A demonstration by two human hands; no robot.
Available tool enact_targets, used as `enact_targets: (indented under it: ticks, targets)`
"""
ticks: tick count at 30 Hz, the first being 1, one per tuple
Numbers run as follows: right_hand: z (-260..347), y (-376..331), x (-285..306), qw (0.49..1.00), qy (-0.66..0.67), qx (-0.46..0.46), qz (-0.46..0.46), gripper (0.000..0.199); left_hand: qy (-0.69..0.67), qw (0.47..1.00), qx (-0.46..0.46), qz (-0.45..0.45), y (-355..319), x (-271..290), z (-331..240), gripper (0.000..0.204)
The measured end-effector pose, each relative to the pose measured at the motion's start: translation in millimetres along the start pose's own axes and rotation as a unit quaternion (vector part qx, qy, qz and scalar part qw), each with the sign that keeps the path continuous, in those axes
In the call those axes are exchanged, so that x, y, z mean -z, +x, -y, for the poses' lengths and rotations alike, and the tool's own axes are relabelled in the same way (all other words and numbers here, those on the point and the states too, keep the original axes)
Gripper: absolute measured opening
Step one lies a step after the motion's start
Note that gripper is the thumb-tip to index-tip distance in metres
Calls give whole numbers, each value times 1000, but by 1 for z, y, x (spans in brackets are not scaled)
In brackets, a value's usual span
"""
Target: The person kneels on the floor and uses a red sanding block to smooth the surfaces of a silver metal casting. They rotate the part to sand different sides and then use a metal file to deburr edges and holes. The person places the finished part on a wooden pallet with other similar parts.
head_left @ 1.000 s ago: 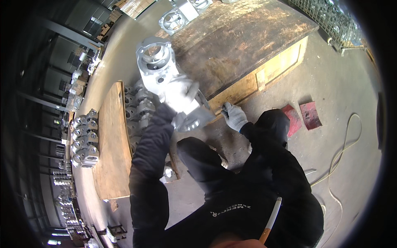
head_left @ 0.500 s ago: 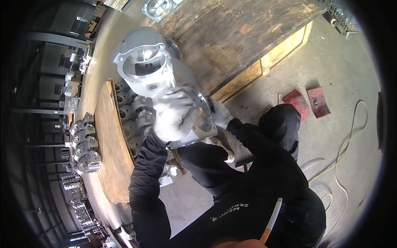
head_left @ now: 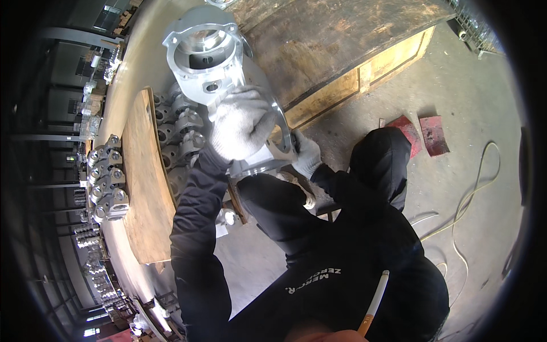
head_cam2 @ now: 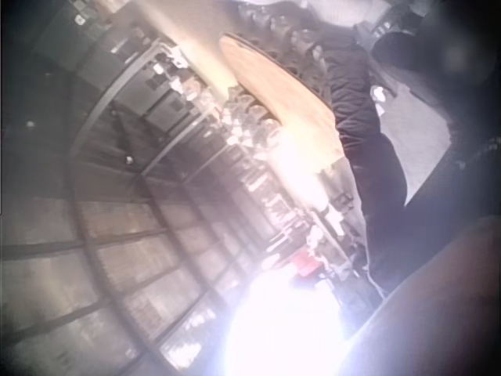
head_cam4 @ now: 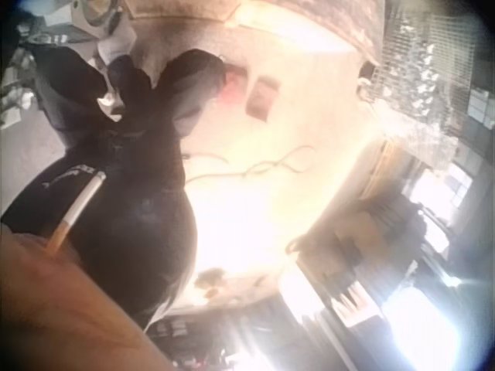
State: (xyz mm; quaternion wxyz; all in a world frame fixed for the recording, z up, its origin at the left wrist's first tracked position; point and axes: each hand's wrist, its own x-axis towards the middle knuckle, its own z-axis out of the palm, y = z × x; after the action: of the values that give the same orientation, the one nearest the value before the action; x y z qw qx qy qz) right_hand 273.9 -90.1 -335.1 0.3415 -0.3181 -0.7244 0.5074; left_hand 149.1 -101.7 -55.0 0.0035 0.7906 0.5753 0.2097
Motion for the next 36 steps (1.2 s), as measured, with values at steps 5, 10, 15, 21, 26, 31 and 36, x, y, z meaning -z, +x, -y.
enact_targets:
  ticks: [5, 10, 15, 21, 26, 31, 36]
  targets:
    - [21, -41, 17, 1000, -18, -1, -11, 24, 56, 998, 16, -1, -5, -1, -4, 12]
    - [31, -78, 30, 999, -44, 7, 22, 17, 75, 996, -19, -35, -6, -4, -5, 12]
    - [51, -79, 31, 959, 257, -119, 10, 15, 78, 997, 7, -20, -8, -4, -2, 13]
    - [80, -46, 59, 840, 438, -316, 58, 14, 57, 998, 30, 6, -4, 3, 0, 14]
    - [79, -15, 89, 860, 434, -267, -17, 22, -17, 994, 85, -68, 36, -7, 19, 26]
    - [41, 52, 121, 834, 474, -256, -122, 23, 96, 966, 238, -22, 121, -29, 27, 58]
    - [-9, 83, 134, 874, 409, -236, -111, 17, 134, 942, 309, 8, 176, -51, 25, 63]
